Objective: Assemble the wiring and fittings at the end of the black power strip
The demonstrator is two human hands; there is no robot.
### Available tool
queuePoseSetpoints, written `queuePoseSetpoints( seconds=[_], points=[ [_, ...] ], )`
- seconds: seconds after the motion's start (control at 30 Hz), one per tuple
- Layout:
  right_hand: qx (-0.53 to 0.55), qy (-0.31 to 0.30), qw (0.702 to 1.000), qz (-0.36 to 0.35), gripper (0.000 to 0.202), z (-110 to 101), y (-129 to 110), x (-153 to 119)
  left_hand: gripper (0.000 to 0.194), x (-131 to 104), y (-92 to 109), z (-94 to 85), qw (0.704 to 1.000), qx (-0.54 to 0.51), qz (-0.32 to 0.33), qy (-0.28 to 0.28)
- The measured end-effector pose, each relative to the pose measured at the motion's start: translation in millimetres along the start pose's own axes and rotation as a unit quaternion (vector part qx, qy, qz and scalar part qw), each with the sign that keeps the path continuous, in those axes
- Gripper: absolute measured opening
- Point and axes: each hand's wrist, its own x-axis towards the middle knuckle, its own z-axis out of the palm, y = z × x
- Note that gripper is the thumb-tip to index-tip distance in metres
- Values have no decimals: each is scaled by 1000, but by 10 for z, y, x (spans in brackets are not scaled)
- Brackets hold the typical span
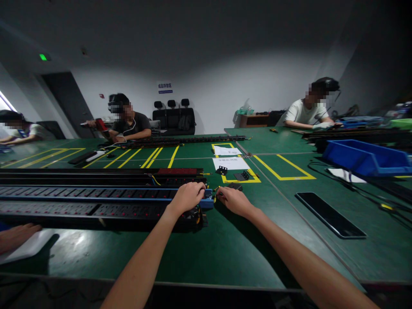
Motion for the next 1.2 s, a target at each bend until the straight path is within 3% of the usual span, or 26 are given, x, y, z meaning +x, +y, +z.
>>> queuePoseSetpoints(
  seconds=[1.2],
  points=[
    [4, 1, 1000, 3, 16, -5, -11, -2, 23, 2, 2, -13, 1000, 1, 2, 1]
  ],
)
